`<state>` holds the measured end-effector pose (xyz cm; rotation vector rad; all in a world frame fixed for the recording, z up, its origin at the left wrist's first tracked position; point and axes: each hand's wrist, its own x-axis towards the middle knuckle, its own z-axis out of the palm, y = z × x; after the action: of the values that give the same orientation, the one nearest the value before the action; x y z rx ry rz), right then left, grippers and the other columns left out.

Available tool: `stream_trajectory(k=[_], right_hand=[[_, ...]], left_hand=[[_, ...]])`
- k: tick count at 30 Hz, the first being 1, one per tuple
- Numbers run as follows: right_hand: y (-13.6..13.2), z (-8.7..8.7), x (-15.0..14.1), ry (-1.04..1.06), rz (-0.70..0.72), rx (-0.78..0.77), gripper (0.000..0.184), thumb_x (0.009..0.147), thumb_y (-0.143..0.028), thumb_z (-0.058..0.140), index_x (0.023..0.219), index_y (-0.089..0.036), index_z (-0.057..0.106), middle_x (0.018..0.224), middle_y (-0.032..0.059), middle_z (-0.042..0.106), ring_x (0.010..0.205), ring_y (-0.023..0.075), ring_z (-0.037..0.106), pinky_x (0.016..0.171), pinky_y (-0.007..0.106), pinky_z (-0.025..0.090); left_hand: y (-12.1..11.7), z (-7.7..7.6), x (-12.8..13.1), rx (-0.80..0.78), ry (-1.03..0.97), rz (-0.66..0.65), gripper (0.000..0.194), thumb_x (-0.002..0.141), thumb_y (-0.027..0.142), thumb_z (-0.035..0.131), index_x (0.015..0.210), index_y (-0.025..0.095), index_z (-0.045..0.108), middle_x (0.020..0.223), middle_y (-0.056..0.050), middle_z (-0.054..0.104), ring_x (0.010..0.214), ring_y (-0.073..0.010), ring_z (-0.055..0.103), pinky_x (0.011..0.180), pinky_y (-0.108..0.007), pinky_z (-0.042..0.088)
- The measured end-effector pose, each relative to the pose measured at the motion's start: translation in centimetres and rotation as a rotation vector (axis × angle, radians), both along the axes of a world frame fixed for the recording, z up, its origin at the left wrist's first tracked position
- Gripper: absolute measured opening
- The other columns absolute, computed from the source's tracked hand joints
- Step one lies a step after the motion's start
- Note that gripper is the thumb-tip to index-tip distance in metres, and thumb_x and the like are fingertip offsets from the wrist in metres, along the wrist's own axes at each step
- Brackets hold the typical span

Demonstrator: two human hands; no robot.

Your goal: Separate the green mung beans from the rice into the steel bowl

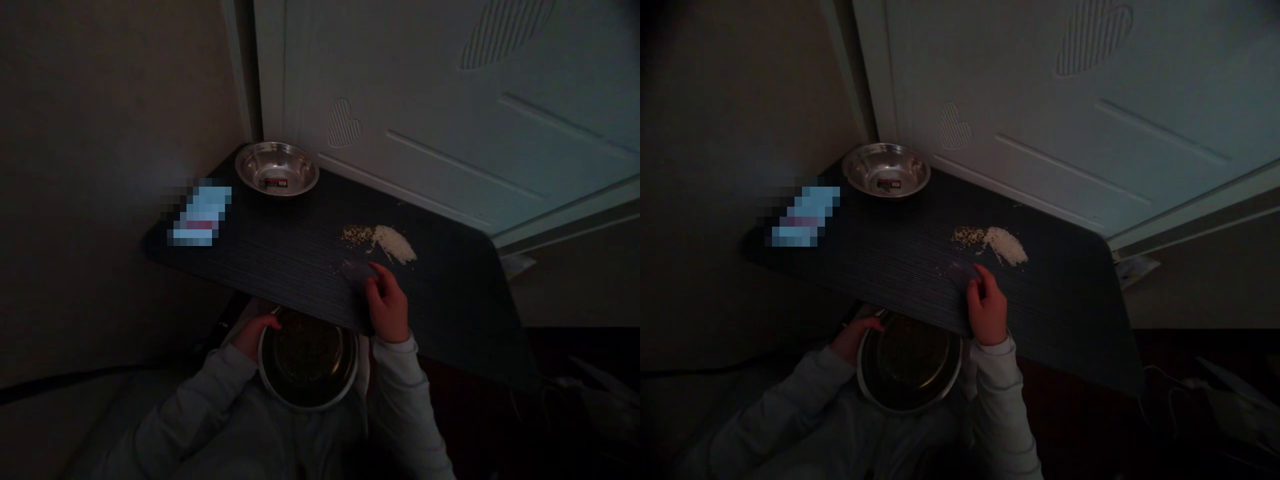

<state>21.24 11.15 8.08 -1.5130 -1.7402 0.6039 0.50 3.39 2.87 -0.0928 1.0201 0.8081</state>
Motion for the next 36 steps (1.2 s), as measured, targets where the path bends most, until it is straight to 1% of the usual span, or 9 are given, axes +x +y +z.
stream_trajectory(k=[3, 8, 14, 17, 20, 23, 29, 32, 36], right_hand=[[-0.15, 0.2, -0.27, -0.035, 0.029, 0.017, 0.032, 0.075, -0.025, 0.039, 0.105, -0.018, 0.047, 0.066, 0.0006, 0.051, 0.054, 0.0102, 0.046, 0.053, 0.023, 0.04], [-0.31, 0.36, -0.36, -0.037, 0.12, 0.005, 0.031, 0.076, -0.025, 0.04, 0.105, -0.018, 0.047, 0.074, 0.0021, 0.054, 0.062, 0.011, 0.049, 0.06, 0.024, 0.041], [-0.33, 0.16, -0.31, -0.041, 0.075, 0.017, 0.031, 0.076, -0.025, 0.04, 0.106, -0.018, 0.047, 0.07, 0.0011, 0.052, 0.058, 0.0104, 0.047, 0.056, 0.023, 0.04], [-0.28, 0.17, -0.38, -0.056, 0.094, 0.008, 0.032, 0.076, -0.025, 0.04, 0.106, -0.017, 0.047, 0.072, 0.0018, 0.053, 0.059, 0.0106, 0.047, 0.058, 0.023, 0.04], [-0.28, 0.31, -0.49, -0.077, 0.137, 0.006, 0.032, 0.076, -0.024, 0.039, 0.107, -0.017, 0.047, 0.075, 0.0027, 0.055, 0.063, 0.0111, 0.049, 0.062, 0.024, 0.04], [-0.35, 0.43, -0.55, -0.099, 0.153, 0.023, 0.032, 0.076, -0.024, 0.039, 0.106, -0.017, 0.047, 0.075, 0.0023, 0.055, 0.062, 0.0105, 0.049, 0.061, 0.023, 0.04], [-0.43, 0.43, -0.51, -0.098, 0.168, 0.037, 0.031, 0.076, -0.023, 0.04, 0.106, -0.018, 0.047, 0.079, 0.0026, 0.056, 0.066, 0.0107, 0.05, 0.064, 0.024, 0.04], [-0.4, 0.37, -0.56, -0.086, 0.183, 0.042, 0.031, 0.076, -0.023, 0.04, 0.106, -0.018, 0.047, 0.079, 0.0025, 0.056, 0.066, 0.0107, 0.05, 0.064, 0.024, 0.04], [-0.46, 0.25, -0.47, -0.067, 0.14, 0.052, 0.031, 0.075, -0.023, 0.041, 0.105, -0.017, 0.048, 0.075, 0.0016, 0.055, 0.064, 0.0102, 0.049, 0.063, 0.023, 0.04]], left_hand=[[0.11, 0.26, 0.06, 0.02, -0.007, 0.026, 0.029, 0.053, 0.008, 0.045, 0.075, 0.011, 0.062, 0.056, -0.005, 0.066, 0.061, -0.0219, 0.06, 0.054, -0.031, 0.043], [0.16, 0.63, 0.19, -0.015, 0.005, 0.028, 0.028, 0.052, 0.008, 0.045, 0.075, 0.01, 0.062, 0.055, -0.005, 0.066, 0.062, -0.0231, 0.06, 0.054, -0.032, 0.043], [0.0, 0.45, 0.22, -0.012, 0.019, 0.023, 0.025, 0.053, 0.006, 0.045, 0.07, 0.009, 0.063, 0.053, -0.005, 0.066, 0.059, -0.0208, 0.06, 0.052, -0.029, 0.043], [0.03, 0.6, 0.25, -0.014, 0.024, 0.037, 0.023, 0.053, 0.006, 0.044, 0.066, 0.009, 0.062, 0.049, -0.005, 0.064, 0.055, -0.0195, 0.059, 0.049, -0.028, 0.042], [0.08, 0.81, 0.27, -0.005, 0.005, 0.027, 0.026, 0.053, 0.005, 0.044, 0.07, 0.009, 0.062, 0.051, -0.004, 0.065, 0.056, -0.0197, 0.06, 0.05, -0.029, 0.042], [0.1, 0.84, 0.25, 0.005, 0.0, 0.015, 0.029, 0.053, 0.005, 0.044, 0.075, 0.01, 0.062, 0.054, -0.004, 0.066, 0.058, -0.0207, 0.06, 0.052, -0.03, 0.043], [-0.05, 0.51, 0.18, 0.001, -0.015, 0.014, 0.028, 0.055, 0.007, 0.045, 0.076, 0.009, 0.062, 0.054, -0.004, 0.066, 0.06, -0.0205, 0.06, 0.055, -0.03, 0.044], [-0.06, 0.51, 0.21, -0.014, -0.014, 0.012, 0.03, 0.054, 0.007, 0.045, 0.079, 0.01, 0.061, 0.057, -0.005, 0.067, 0.06, -0.0215, 0.061, 0.056, -0.031, 0.044], [0.01, 0.54, 0.23, 0.004, -0.027, 0.048, 0.034, 0.052, 0.006, 0.045, 0.082, 0.01, 0.061, 0.058, -0.005, 0.067, 0.06, -0.0216, 0.061, 0.056, -0.031, 0.044]])
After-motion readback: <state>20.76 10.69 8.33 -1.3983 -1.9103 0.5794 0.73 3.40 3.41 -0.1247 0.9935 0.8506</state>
